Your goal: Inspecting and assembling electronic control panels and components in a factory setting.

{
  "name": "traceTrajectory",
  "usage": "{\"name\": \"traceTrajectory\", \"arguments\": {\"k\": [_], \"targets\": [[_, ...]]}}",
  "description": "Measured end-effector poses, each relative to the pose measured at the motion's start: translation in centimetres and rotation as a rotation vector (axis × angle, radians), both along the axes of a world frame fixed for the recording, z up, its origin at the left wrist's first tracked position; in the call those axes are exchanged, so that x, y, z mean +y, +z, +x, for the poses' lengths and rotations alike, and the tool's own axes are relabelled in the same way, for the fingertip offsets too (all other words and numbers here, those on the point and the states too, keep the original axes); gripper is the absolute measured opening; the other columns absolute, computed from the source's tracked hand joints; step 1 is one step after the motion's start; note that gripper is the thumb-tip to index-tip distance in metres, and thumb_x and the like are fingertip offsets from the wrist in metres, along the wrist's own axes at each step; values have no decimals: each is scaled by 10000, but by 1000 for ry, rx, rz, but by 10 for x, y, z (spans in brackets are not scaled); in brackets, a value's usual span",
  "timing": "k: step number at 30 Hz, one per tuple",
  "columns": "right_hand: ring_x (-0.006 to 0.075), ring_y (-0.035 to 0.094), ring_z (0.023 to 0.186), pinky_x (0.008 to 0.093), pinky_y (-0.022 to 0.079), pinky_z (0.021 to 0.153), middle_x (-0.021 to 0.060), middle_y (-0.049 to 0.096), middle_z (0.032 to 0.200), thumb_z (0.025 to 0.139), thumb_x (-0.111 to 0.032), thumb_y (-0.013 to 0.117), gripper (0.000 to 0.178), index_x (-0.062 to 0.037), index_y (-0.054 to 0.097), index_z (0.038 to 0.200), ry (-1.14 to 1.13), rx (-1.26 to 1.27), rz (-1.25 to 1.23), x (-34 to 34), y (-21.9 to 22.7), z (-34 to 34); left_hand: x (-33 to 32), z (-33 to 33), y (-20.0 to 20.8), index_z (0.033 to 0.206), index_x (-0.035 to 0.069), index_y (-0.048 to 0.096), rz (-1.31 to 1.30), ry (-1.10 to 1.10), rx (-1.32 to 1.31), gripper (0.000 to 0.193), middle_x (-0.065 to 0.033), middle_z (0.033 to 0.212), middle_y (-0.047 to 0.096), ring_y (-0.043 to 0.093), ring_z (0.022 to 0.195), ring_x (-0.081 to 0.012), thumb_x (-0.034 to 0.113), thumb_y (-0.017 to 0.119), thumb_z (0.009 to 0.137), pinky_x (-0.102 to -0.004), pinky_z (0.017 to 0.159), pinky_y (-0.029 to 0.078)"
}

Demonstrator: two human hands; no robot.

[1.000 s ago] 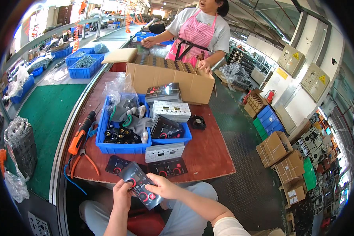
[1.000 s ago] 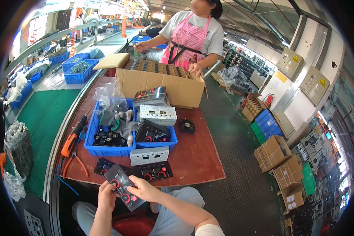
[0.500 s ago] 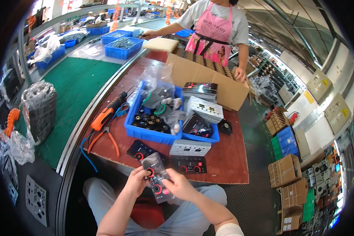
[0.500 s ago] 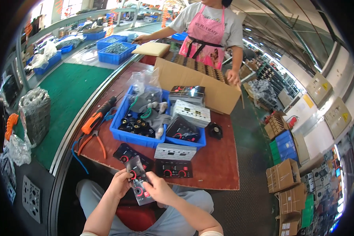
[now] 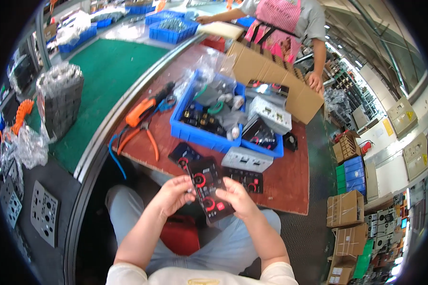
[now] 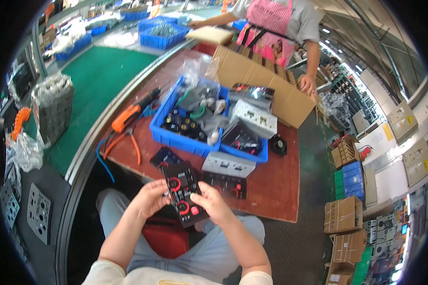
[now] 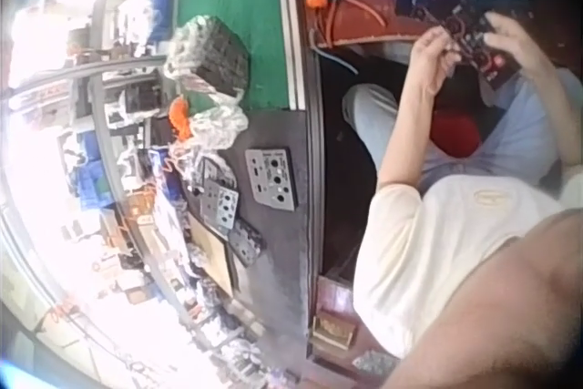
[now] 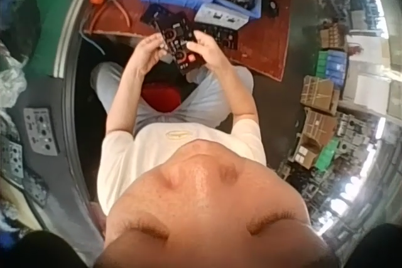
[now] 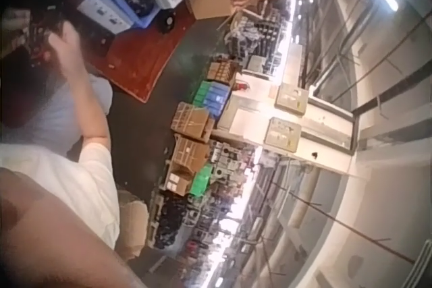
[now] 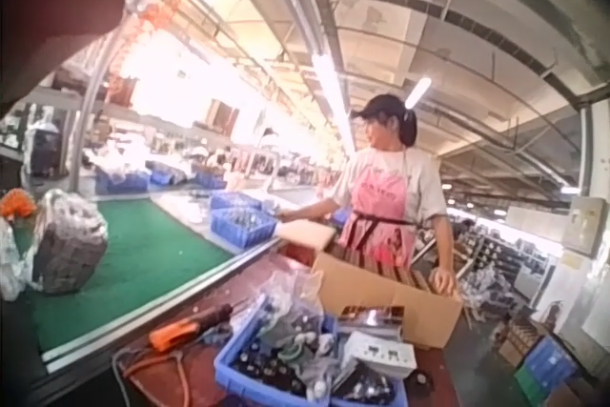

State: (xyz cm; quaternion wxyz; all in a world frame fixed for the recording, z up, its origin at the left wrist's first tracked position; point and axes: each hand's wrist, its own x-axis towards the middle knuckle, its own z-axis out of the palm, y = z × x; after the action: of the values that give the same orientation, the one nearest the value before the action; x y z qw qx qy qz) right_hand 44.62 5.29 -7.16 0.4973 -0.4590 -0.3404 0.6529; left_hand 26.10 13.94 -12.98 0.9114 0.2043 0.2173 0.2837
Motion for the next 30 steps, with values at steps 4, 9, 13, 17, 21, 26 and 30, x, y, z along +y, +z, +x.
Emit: {"name": "traceTrajectory", "arguments": {"k": [4, 9, 13, 17, 21, 26, 30], "targets": [[130, 583, 923, 283, 471, 830, 88, 597, 1047, 883, -60, 522, 255, 22, 485, 1122, -34, -63, 37, 3, 8, 0, 2, 4, 9, 959, -16, 542, 196, 52, 146, 133, -70, 805, 607, 598, 685, -135, 103, 545, 899, -239, 623, 514], [137, 593, 919, 281, 480, 823, 104, 602, 1060, 884, -64, 517, 295, 32, 473, 1159, -82, -52, 87, 12, 8, -2, 6, 4, 9, 936, 0, 557, 216, 127, 128, 125, -55, 809, 603, 595, 697, -123, 120, 552, 899, -249, 642, 518], [151, 613, 900, 280, 507, 790, 104, 602, 1065, 886, -65, 514, 307, 15, 464, 1178, -139, -92, 140, 26, 14, 12, 13, -26, -10, 947, -3, 559, 167, 242, 200, 139, -57, 855, 600, 597, 731, -123, 128, 546, 902, -268, 652, 525], [99, 558, 928, 259, 468, 812, 56, 582, 1055, 893, -18, 501, 271, 7, 481, 1162, 45, -397, 74, 55, -2, 14, 9, -45, -7, 932, -2, 554, 130, 230, 169, 108, -59, 834, 605, 598, 711, -119, 98, 552, 892, -254, 635, 524], [115, 549, 948, 280, 440, 852, 65, 591, 1041, 872, -20, 522, 307, 28, 495, 1174, 185, -539, 13, 91, -10, 8, 11, -59, -14, 911, 7, 552, 91, 210, 112, 74, -58, 804, 605, 598, 677, -113, 68, 572, 873, -243, 610, 524], [367, 565, 982, 397, 450, 831, 256, 579, 1041, 794, -122, 618, 389, 54, 511, 1124, 188, -1448, 189, 105, 0, -11, 14, -72, -18, 1067, -15, 578, 81, 161, 10, 202, -59, 831, 615, 604, 694, -111, 45, 560, 875, -243, 635, 527], [364, 501, 1093, 404, 423, 894, 203, 533, 1172, 794, -185, 637, 440, 27, 482, 1146, 143, -1802, 333, 99, 4, -24, 17, -75, -24, 1010, -10, 582, -6, 140, -37, 150, -68, 823, 612, 605, 695, -124, 40, 545, 873, -253, 629, 528]]}}
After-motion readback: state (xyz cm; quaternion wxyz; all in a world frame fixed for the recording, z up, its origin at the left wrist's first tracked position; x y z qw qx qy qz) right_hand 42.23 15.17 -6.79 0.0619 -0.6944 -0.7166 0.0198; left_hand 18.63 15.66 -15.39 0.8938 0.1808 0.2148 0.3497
